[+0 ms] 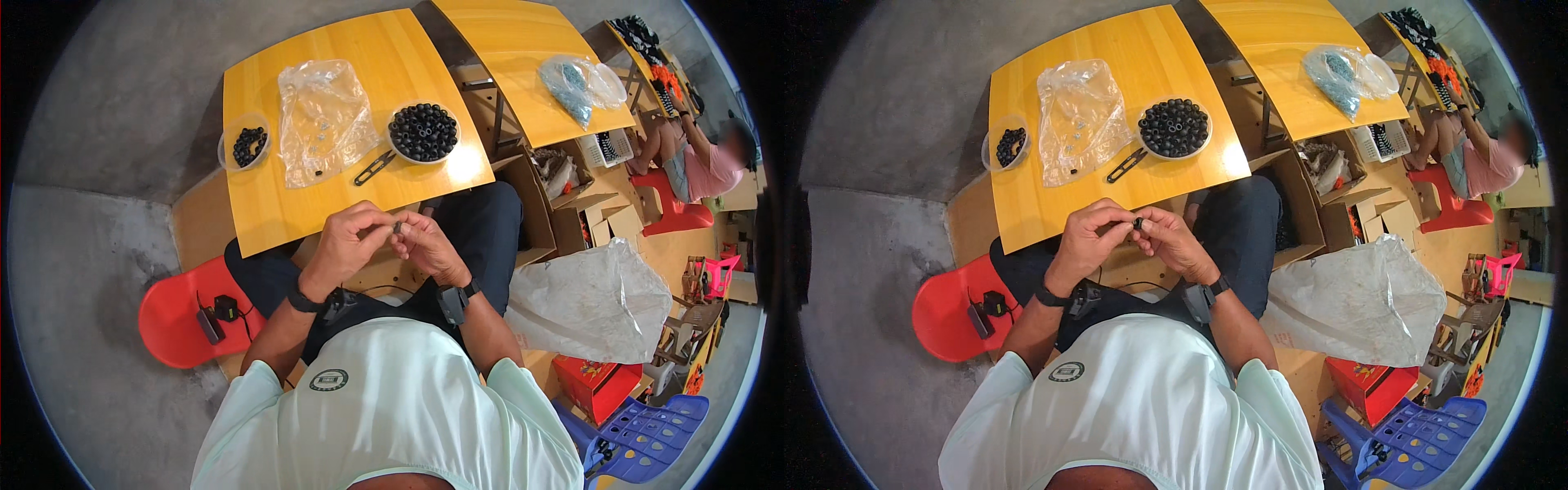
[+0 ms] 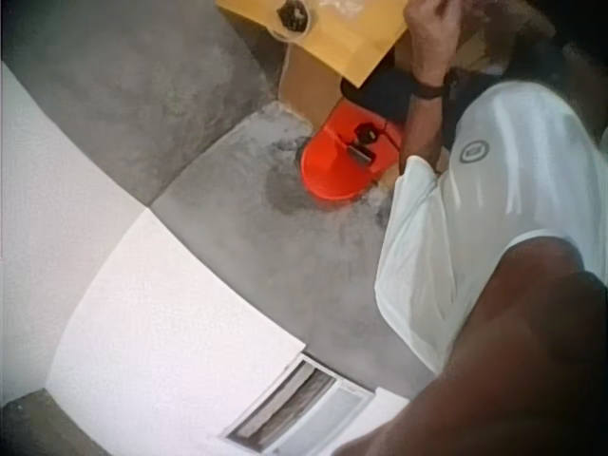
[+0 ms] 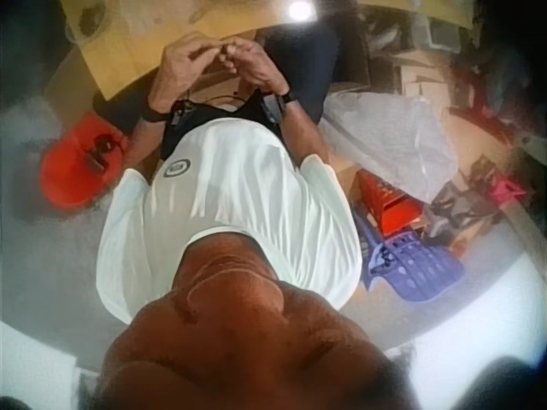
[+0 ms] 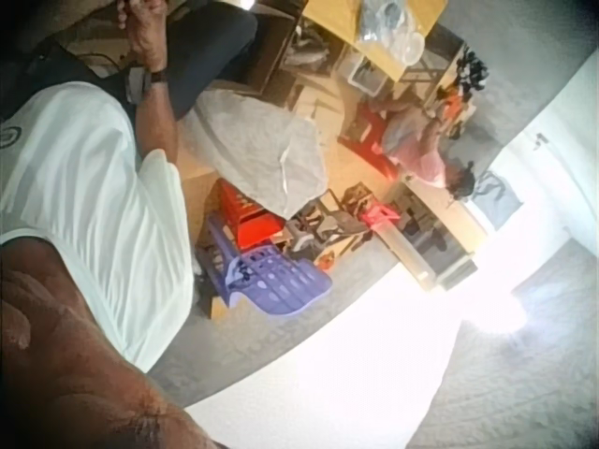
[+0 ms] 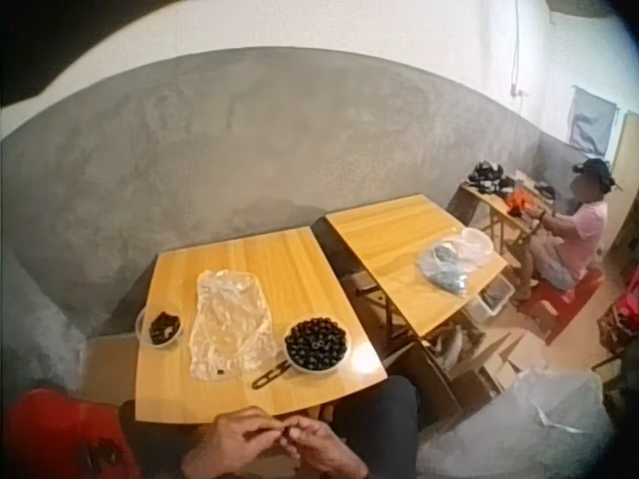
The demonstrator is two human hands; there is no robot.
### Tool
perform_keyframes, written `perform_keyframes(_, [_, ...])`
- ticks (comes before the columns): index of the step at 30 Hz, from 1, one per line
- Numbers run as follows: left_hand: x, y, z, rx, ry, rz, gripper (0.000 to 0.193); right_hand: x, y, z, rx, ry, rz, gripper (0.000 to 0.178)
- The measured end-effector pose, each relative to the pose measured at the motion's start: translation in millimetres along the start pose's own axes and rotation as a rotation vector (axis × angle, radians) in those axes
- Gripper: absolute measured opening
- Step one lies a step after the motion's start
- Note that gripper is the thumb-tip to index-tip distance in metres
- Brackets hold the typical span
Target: The person sorts small black plastic components by hand from a plastic bag into a metal bowl.
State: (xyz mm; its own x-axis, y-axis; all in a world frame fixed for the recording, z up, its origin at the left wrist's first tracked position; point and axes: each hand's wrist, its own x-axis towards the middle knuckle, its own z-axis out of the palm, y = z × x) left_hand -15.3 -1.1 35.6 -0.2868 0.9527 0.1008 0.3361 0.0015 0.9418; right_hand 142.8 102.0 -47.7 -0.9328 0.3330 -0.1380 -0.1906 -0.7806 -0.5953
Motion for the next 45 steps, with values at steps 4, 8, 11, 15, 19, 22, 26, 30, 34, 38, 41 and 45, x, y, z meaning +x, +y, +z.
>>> perform_keyframes(4, [-8.6,-11.1,2.4,0.054,0.057,0.067,0.017,0.6,4.1,1.3,-0.038,-0.006,0.014,0.023])
perform_keyframes(8, [-14.6,-12.1,1.4,0.1,0.077,0.082,0.017,2.4,6.1,4.2,-0.13,-0.008,0.046,0.022])
perform_keyframes(11, [-19.1,-12.3,2.5,0.253,0.048,0.168,0.021,3.3,9.4,6.5,-0.158,0.003,0.051,0.021])
perform_keyframes(15, [-19.4,-9.7,12.4,0.315,0.059,0.185,0.025,0.5,18.1,-2.7,-0.086,0.025,0.056,0.02])
perform_keyframes(19, [-23.7,-11.8,18.6,0.235,0.141,0.176,0.025,0.6,24.1,-2.0,0.127,0.028,0.056,0.02])
perform_keyframes(22, [-29.0,-28.0,11.9,-0.038,0.131,0.048,0.028,2.6,24.3,0.7,0.183,-0.013,0.084,0.02])
perform_keyframes(26, [-26.7,-24.7,4.7,0.007,0.093,-0.004,0.026,3.4,28.6,-2.4,0.241,-0.026,0.098,0.021])
perform_keyframes(30, [-25.2,-25.3,7.5,0.036,0.095,0.025,0.02,4.5,31.4,1.1,0.266,-0.015,0.113,0.021])
perform_keyframes(34, [-24.1,-23.7,12.3,0.004,0.124,-0.001,0.019,4.9,31.6,-2.5,0.265,-0.028,0.108,0.021])
perform_keyframes(38, [-20.5,-26.6,6.0,-0.02,0.102,-0.051,0.019,1.7,30.6,-4.0,0.294,-0.035,0.111,0.022])
perform_keyframes(41, [-7.4,-45.8,-13.8,0.027,0.153,-0.042,0.016,0.5,26.9,-11.9,0.3,-0.042,0.102,0.022])
perform_keyframes(45, [22.2,-96.8,-66.2,0.551,0.406,-0.067,0.011,-2.5,17.1,-19.7,0.296,-0.03,0.059,0.021])
